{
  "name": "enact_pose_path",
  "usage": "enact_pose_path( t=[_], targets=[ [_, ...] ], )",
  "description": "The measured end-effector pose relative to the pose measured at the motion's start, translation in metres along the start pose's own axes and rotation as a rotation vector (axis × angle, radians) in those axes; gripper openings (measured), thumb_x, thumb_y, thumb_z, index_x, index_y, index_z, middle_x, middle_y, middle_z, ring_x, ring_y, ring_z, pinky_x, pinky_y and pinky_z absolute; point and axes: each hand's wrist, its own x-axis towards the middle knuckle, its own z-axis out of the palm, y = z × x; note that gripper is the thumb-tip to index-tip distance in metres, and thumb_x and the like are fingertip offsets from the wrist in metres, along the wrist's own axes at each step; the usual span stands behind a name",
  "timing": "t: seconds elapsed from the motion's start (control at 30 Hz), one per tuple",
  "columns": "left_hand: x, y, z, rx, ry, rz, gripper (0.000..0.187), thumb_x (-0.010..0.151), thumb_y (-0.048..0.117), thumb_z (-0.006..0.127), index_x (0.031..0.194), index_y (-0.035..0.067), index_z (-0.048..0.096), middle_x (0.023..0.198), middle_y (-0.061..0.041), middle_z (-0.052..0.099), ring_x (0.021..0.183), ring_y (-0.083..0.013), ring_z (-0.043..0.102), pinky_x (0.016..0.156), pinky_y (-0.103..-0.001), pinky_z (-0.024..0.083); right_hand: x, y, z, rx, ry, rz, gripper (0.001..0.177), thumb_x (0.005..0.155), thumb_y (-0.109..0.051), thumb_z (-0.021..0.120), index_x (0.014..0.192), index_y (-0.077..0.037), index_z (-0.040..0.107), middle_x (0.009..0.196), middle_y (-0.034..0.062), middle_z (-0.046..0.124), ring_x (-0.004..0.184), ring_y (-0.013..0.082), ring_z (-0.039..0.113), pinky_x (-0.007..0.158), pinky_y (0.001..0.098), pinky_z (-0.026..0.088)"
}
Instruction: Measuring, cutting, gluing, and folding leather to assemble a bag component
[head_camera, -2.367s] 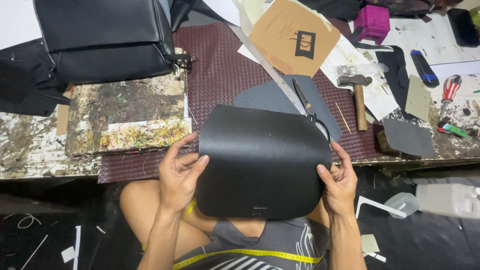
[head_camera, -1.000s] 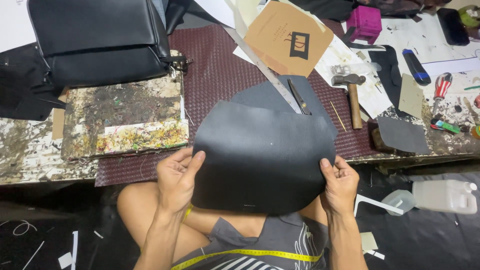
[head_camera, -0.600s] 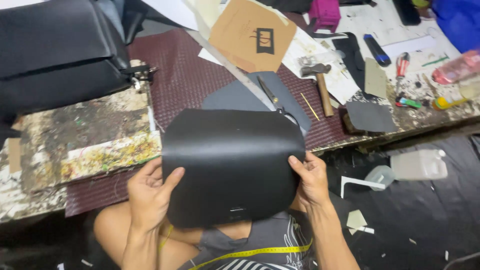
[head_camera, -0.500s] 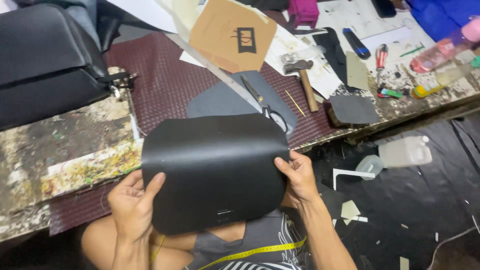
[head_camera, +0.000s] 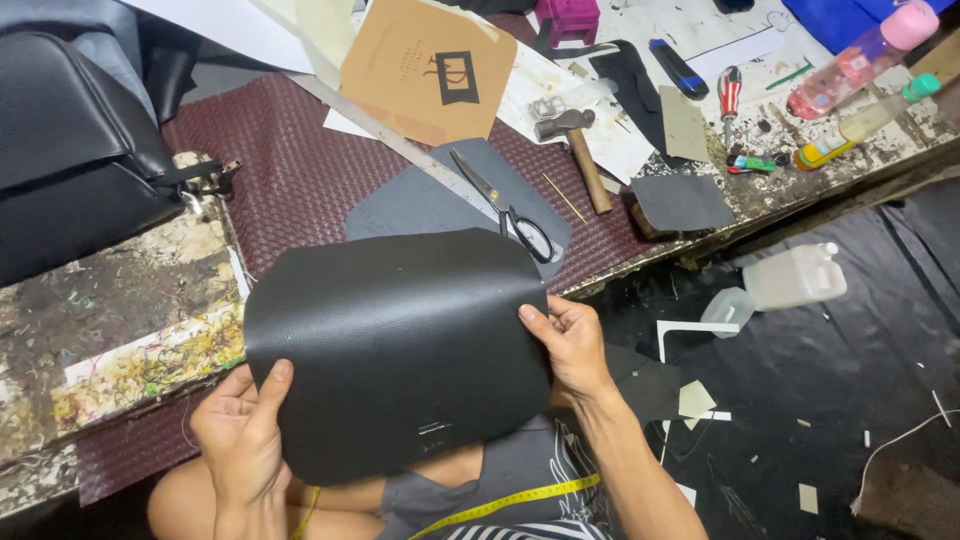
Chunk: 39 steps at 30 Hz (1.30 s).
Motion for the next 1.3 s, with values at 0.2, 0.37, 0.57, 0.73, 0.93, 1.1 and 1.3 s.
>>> enact_pose_path(
  t=[0.2, 0.37, 0.57, 0.73, 0.93, 1.1, 1.3],
  targets=[
    [-0.003, 0.01, 0.01, -0.028, -0.071, -0.081, 0.027, 0.094, -0.005, 0.062, 0.12, -0.012, 0.064, 0.11, -0.024, 0.072, 0.088, -0.021, 0.068, 0.081, -0.023, 0.052, 0.001, 0.003, -0.004, -0.063, -0.021, -0.055, 0.019, 0.094, -0.003, 0.065, 0.107, 0.01, 0.07, 0.089, 0.0138, 0.074, 0.068, 0.0116, 0.065, 0.063, 0.0201, 0.052],
    [-0.005, 0.006, 0.012, -0.031, -0.075, -0.012, 0.028, 0.09, -0.009, 0.064, 0.118, -0.011, 0.065, 0.112, -0.019, 0.071, 0.094, -0.0185, 0.066, 0.089, -0.023, 0.05, 0.002, 0.005, -0.003, -0.03, 0.005, -0.03, 0.026, 0.093, -0.005, 0.065, 0.113, 0.012, 0.07, 0.094, 0.0156, 0.075, 0.071, 0.0131, 0.066, 0.066, 0.0208, 0.052],
    [-0.005, -0.002, 0.012, -0.081, -0.048, 0.041, 0.02, 0.097, 0.001, 0.065, 0.113, -0.009, 0.068, 0.105, -0.017, 0.074, 0.086, -0.014, 0.066, 0.082, -0.02, 0.05, 0.001, 0.007, -0.003, -0.081, 0.076, -0.025, 0.027, 0.095, -0.01, 0.066, 0.109, 0.012, 0.072, 0.093, 0.0168, 0.076, 0.07, 0.0138, 0.065, 0.065, 0.0218, 0.052],
    [-0.005, -0.002, 0.02, -0.097, 0.01, 0.081, 0.02, 0.095, 0.0, 0.066, 0.113, -0.009, 0.07, 0.103, -0.017, 0.075, 0.082, -0.0129, 0.067, 0.075, -0.018, 0.05, 0.013, 0.031, -0.025, -0.024, 0.056, -0.045, 0.024, 0.102, -0.015, 0.06, 0.098, 0.006, 0.071, 0.097, 0.0093, 0.072, 0.08, 0.0109, 0.06, 0.076, 0.0233, 0.046],
    [-0.004, 0.001, 0.028, -0.06, 0.059, 0.087, 0.012, 0.095, 0.007, 0.07, 0.095, -0.004, 0.075, 0.072, -0.016, 0.073, 0.065, -0.0165, 0.069, 0.059, -0.034, 0.064, 0.019, 0.037, -0.027, -0.141, 0.204, -0.151, 0.017, 0.099, -0.011, 0.065, 0.097, 0.004, 0.073, 0.074, 0.0229, 0.07, 0.064, 0.0226, 0.071, 0.059, 0.0393, 0.062],
    [-0.001, -0.007, 0.018, 0.073, 0.038, 0.118, 0.012, 0.093, 0.007, 0.072, 0.09, -0.004, 0.076, 0.069, -0.015, 0.073, 0.061, -0.0138, 0.068, 0.053, -0.032, 0.063, 0.017, 0.031, -0.022, -0.088, 0.202, -0.157, 0.014, 0.094, -0.01, 0.069, 0.096, 0.004, 0.071, 0.072, 0.0161, 0.069, 0.063, 0.0196, 0.073, 0.061, 0.0338, 0.062],
    [0.002, -0.013, 0.02, 0.011, 0.042, 0.085, 0.013, 0.094, 0.008, 0.071, 0.091, -0.004, 0.075, 0.07, -0.016, 0.074, 0.061, -0.0136, 0.067, 0.053, -0.032, 0.063, 0.028, 0.049, -0.041, -0.104, 0.199, -0.206, 0.013, 0.096, -0.009, 0.068, 0.09, 0.003, 0.069, 0.07, 0.0173, 0.069, 0.06, 0.0191, 0.07, 0.057, 0.0314, 0.061]
  ],
)
